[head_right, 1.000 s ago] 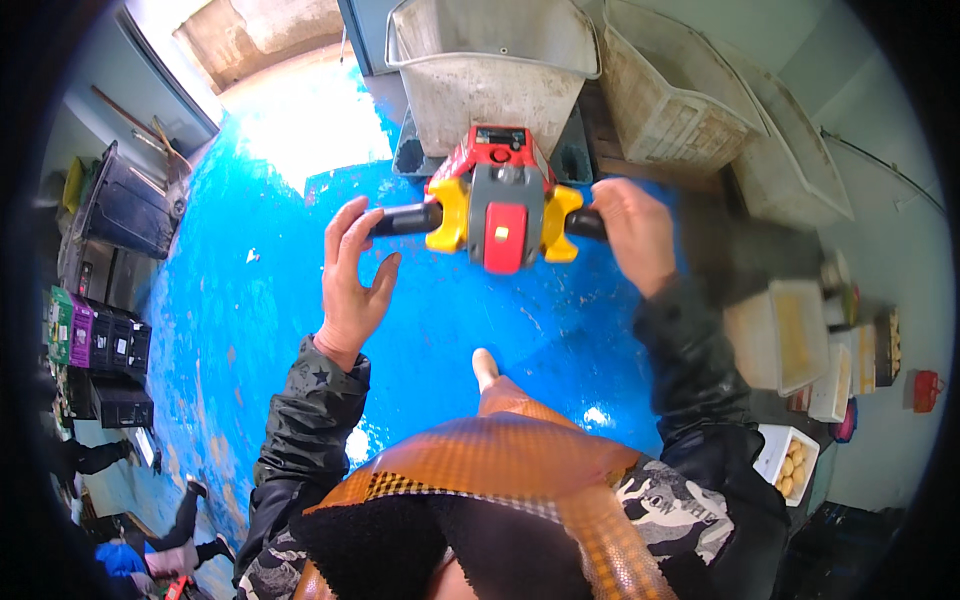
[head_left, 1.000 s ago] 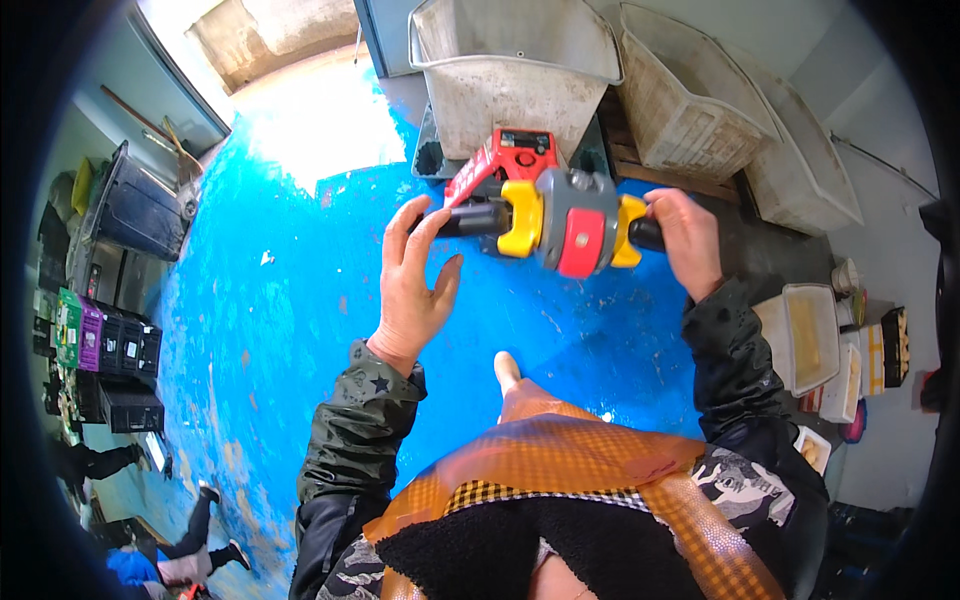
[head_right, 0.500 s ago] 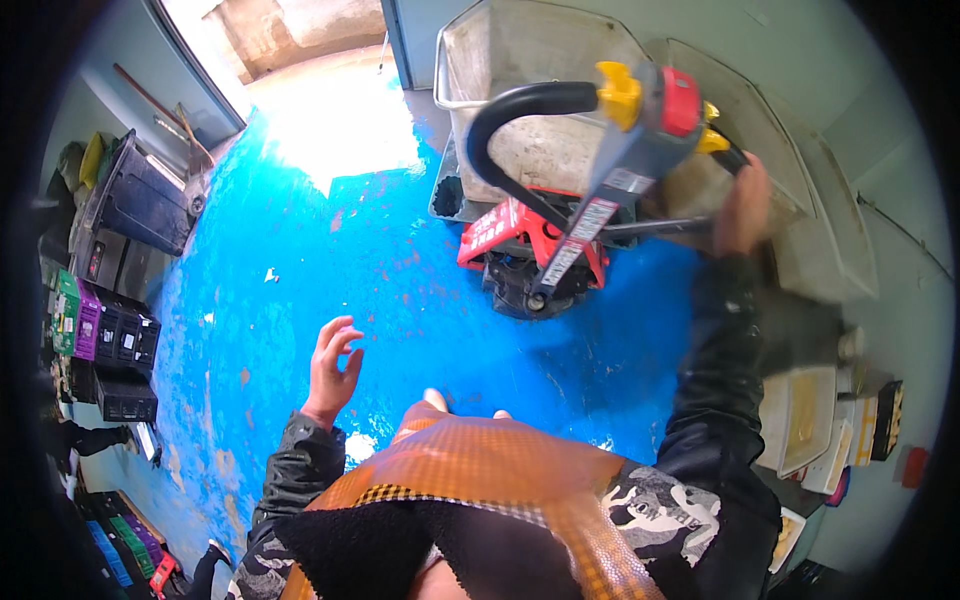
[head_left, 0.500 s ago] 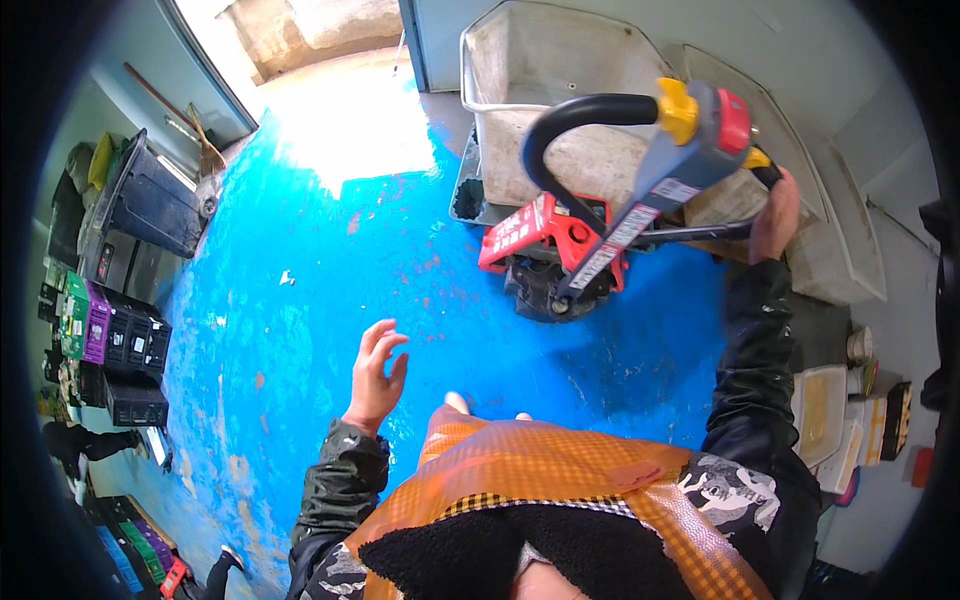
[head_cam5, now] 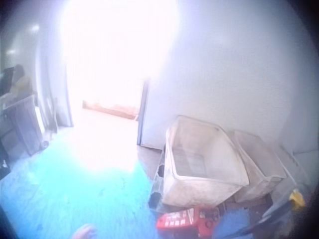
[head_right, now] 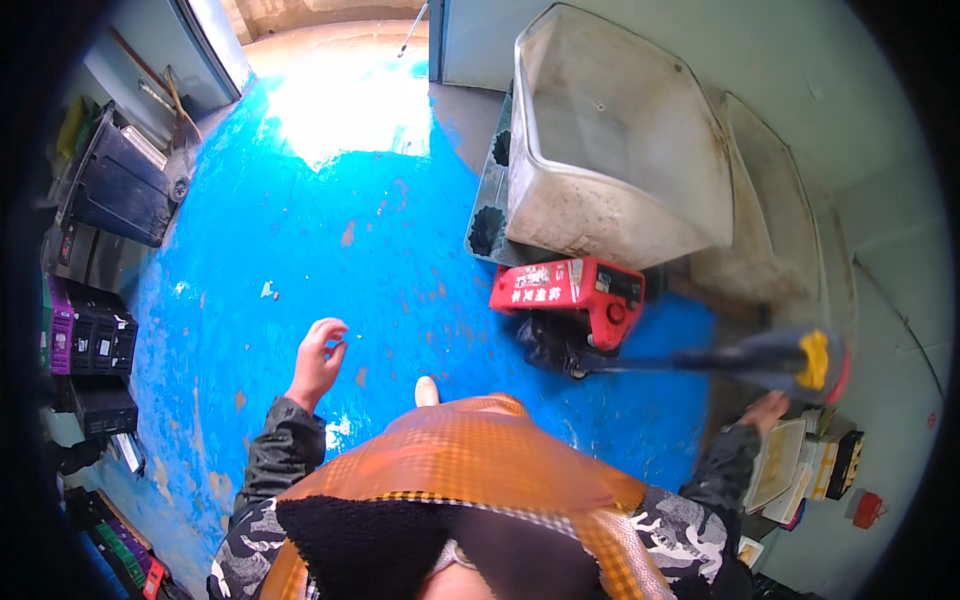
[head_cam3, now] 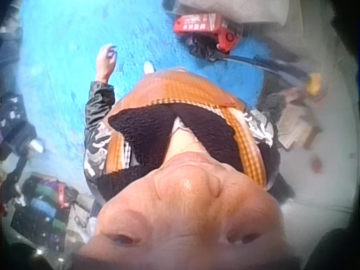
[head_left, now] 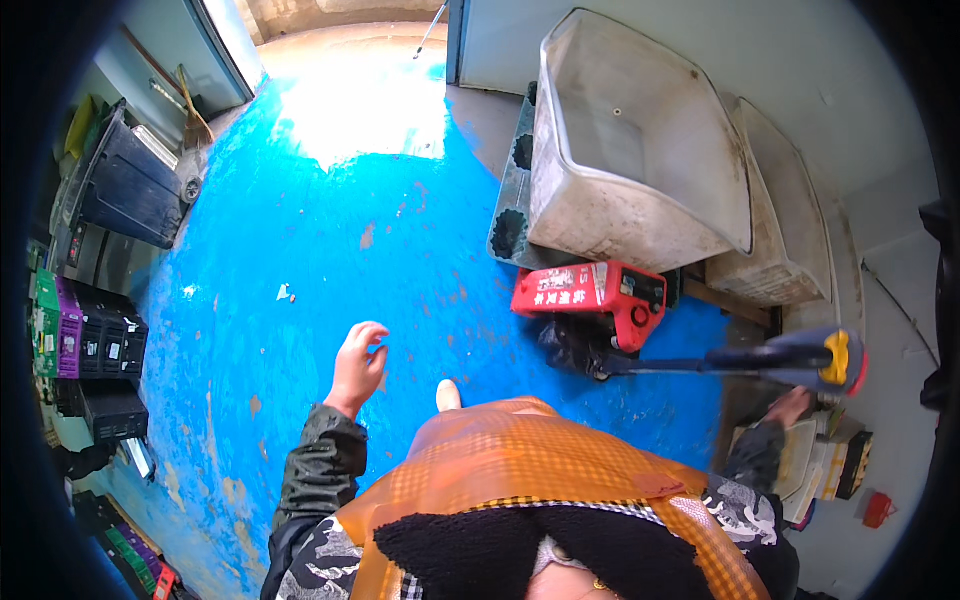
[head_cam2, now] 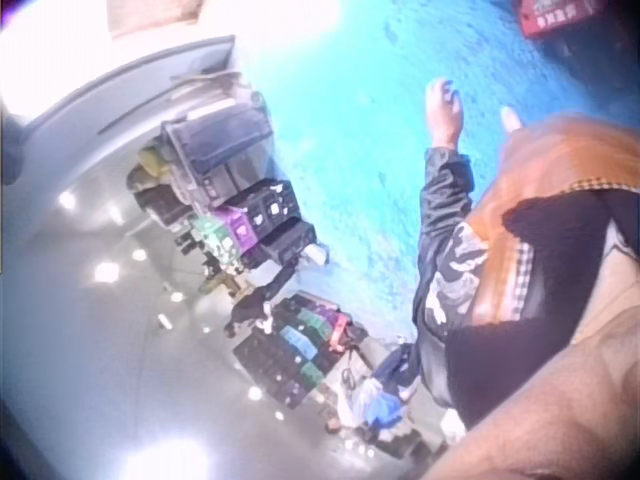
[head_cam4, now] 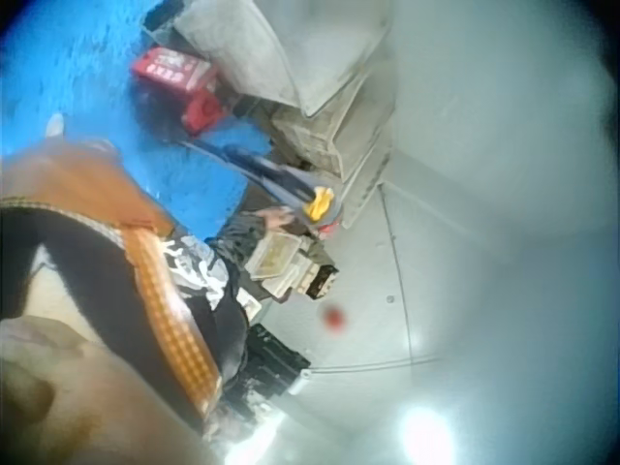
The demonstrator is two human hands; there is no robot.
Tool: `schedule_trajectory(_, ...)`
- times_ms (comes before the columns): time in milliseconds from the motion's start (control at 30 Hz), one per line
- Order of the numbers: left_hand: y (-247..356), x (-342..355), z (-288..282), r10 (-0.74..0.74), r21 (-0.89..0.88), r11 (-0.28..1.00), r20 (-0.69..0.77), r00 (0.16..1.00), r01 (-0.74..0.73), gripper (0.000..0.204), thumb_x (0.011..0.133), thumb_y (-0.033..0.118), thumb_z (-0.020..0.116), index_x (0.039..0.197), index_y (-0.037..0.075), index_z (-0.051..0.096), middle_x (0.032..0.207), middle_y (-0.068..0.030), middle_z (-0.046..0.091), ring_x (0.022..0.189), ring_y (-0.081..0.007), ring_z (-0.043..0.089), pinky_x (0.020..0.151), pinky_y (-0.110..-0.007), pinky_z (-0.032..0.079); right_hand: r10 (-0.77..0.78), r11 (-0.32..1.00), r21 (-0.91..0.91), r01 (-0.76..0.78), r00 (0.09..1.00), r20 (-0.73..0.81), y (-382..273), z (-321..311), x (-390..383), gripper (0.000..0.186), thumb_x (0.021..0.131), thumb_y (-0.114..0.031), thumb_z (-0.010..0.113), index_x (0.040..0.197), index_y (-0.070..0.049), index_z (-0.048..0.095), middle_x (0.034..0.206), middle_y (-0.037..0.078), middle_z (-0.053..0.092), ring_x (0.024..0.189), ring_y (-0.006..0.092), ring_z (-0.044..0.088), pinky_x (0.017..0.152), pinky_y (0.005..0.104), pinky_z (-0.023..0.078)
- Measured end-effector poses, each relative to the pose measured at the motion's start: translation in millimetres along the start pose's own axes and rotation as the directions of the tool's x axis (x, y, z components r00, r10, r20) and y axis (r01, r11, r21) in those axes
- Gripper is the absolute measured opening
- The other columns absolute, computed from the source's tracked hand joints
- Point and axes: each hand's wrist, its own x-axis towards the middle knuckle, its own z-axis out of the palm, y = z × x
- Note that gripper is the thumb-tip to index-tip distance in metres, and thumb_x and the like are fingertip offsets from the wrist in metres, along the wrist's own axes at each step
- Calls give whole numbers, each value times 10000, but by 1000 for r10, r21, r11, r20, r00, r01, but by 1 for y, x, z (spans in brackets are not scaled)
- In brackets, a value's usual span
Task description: The person operates a red manual pallet jack to lift and move a pallet carrying large white bins. They insert the forks under the pallet, pump the handle to raise the load, and maneuver the jack across the blue floor. The person also briefly adjusts a bin on the pallet and repositions the jack multiple times.
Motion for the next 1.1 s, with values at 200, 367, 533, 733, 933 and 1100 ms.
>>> schedule_trajectory(200,5,174,25,196,-80,979,135,971,-187,268,901,-17,692,1150,73,654,1191,-99,630,980,-217,692,764,-312,601,870,328,-622,-711,-30,493,-2,171,-275,752,1037,-619,459,1505,-36,371,1441,304,496,1229,451,595,1001,612,510)
schedule_trajectory(367,26,293,49,323,-44,946,236,916,-322,245,906,15,714,1138,76,664,1164,-109,640,951,-228,694,749,-324,600,743,292,-336,-896,-9,669,-101,375,-283,907,1009,-690,444,1565,-12,214,1432,306,499,1187,409,617,977,554,523)
schedule_trajectory(533,36,419,34,200,18,976,322,925,-217,215,922,35,708,1129,73,666,1145,-115,648,946,-225,708,741,-328,604,711,195,59,-979,182,679,-158,535,-190,1026,932,-770,505,1568,-32,183,1356,250,544,1108,351,634,893,510,550)
schedule_trajectory(733,33,540,60,204,-152,975,318,926,-162,155,934,77,721,1081,61,674,1095,-132,658,899,-241,732,726,-346,607,737,167,165,-972,234,634,-209,618,-104,1105,940,-698,586,1622,-44,12,1530,279,375,1238,374,554,1003,492,500)
schedule_trajectory(933,4,669,108,341,-299,928,432,835,-224,163,937,93,726,1080,50,661,1037,-142,666,855,-242,727,716,-349,581,773,227,88,-970,235,589,-222,680,-84,822,1003,-632,542,1566,-87,294,1465,148,501,1289,314,533,1048,475,457)
schedule_trajectory(1100,-35,821,122,401,-351,904,504,765,-243,158,937,105,719,1073,49,660,1012,-155,679,850,-287,721,722,-387,570,803,97,179,-979,183,567,-222,734,-94,631,1089,-546,378,1520,-87,419,1577,110,451,1445,322,436,1213,531,347)
